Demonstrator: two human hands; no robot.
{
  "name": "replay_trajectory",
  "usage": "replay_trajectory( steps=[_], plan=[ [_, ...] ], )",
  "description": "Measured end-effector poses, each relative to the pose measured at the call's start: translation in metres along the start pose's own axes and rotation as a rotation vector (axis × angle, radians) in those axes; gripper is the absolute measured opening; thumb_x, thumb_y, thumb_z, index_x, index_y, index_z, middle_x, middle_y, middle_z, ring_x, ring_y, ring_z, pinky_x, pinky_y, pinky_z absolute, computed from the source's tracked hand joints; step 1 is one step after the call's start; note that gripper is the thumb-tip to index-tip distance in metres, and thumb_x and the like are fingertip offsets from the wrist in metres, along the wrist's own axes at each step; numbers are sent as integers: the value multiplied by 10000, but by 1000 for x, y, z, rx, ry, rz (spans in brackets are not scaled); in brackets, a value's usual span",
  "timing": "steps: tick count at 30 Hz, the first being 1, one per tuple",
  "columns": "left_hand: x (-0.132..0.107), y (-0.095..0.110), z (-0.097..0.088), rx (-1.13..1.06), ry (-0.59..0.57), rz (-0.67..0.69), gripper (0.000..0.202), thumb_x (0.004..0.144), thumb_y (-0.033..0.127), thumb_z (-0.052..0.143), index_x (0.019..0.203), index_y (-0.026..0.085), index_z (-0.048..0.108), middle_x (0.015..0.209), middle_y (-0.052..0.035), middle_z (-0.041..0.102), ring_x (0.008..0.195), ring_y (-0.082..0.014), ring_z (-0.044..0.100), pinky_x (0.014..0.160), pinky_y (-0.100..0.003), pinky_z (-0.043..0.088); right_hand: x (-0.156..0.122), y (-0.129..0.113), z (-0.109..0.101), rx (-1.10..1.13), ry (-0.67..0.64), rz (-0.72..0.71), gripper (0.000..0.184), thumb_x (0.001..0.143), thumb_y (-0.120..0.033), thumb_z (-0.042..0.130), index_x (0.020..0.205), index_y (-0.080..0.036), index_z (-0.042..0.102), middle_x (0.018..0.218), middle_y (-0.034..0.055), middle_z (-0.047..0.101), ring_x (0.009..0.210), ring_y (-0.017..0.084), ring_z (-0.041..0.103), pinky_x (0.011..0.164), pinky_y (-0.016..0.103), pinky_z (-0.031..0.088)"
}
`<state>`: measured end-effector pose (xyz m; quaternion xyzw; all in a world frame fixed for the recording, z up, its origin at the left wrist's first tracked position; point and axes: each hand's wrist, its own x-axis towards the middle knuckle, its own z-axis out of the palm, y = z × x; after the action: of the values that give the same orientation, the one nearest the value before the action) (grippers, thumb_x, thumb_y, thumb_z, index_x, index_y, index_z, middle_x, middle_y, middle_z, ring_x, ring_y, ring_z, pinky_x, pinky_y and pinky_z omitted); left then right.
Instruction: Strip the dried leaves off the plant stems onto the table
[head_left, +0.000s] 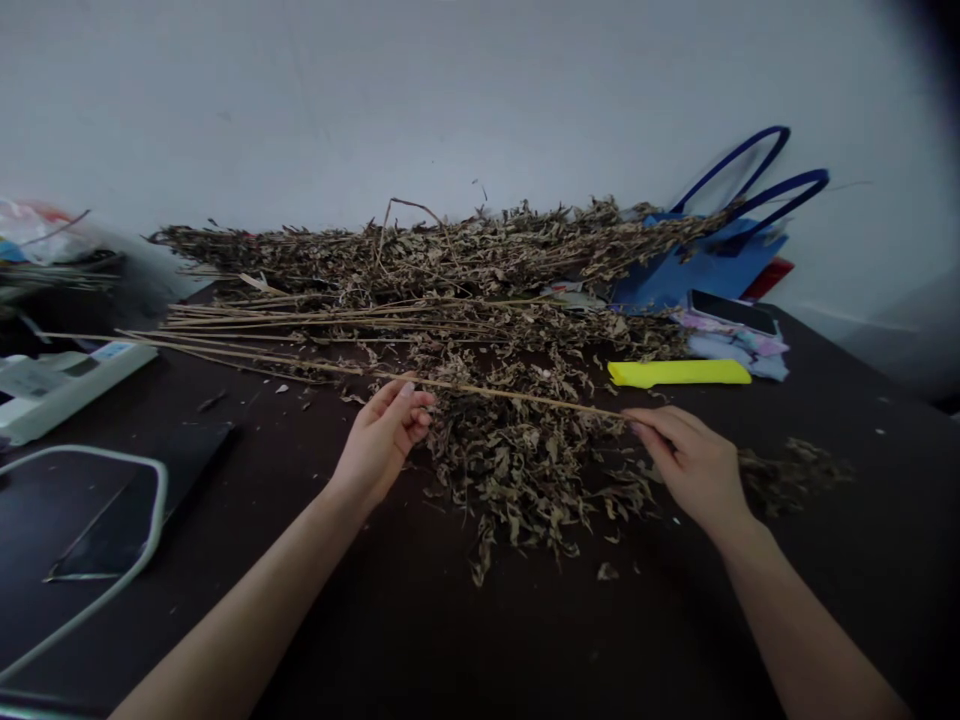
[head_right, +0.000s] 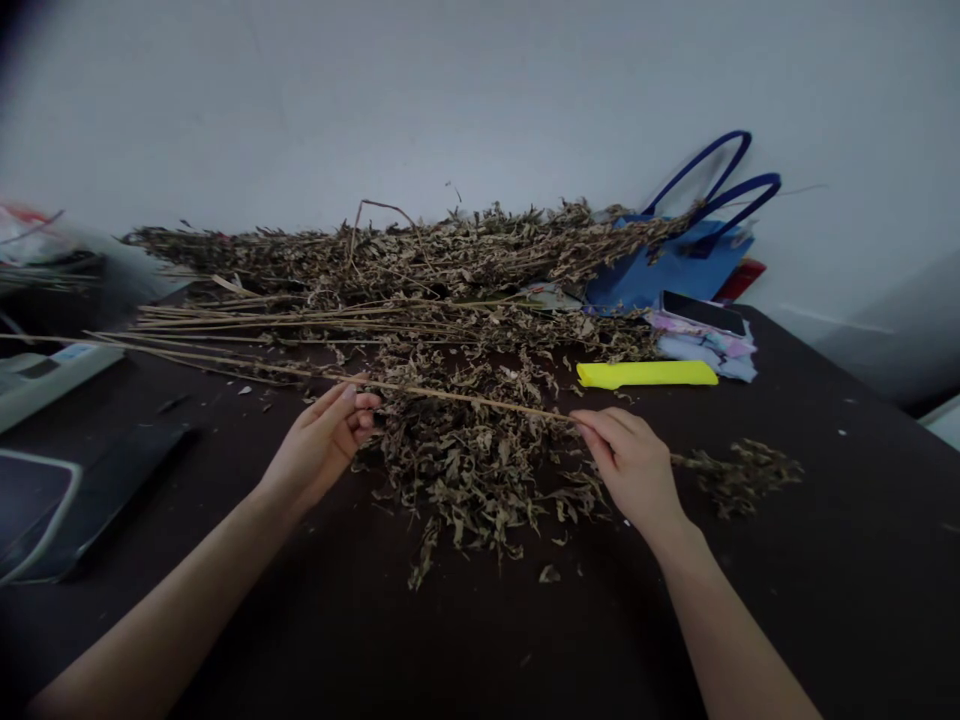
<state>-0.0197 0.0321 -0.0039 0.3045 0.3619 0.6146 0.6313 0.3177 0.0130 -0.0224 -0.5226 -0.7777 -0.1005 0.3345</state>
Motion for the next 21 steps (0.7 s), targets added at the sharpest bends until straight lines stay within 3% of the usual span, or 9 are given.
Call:
replay_trajectory(
  steps=[6,10,17,21],
  plan=[
    [8,3,-7,-173,36,-69,122,858,123,488,822,85,597,697,-32,593,546,-44,534,480,-121,441,0,2,0,-38,9,-12,147,879,-235,490,941,-203,620,865,37,640,799,183,595,751,317,458],
    [8,2,-6,-135,46,-49,182,868,117,462,770,71,608,706,-51,615,576,-58,560,513,-134,474,2,0,-1,-42,-34,-30,180,868,-251,509,1017,-211,602,919,48,635,863,203,580,797,353,448],
    [-3,-9,5,-60,-11,-63,83,825,135,539,769,100,588,757,-85,667,637,-99,613,580,-181,503,7,-16,-4,-89,-7,-120,332,850,-281,521,1179,-243,525,1112,74,591,1074,258,500,921,444,371],
    [-5,-12,6,-22,-25,-40,46,812,135,554,778,111,573,765,-76,670,643,-100,615,600,-193,496,4,-19,-11,-183,-135,-109,403,852,-393,506,1233,-265,475,1133,71,589,1166,300,424,985,551,266]
  ],
)
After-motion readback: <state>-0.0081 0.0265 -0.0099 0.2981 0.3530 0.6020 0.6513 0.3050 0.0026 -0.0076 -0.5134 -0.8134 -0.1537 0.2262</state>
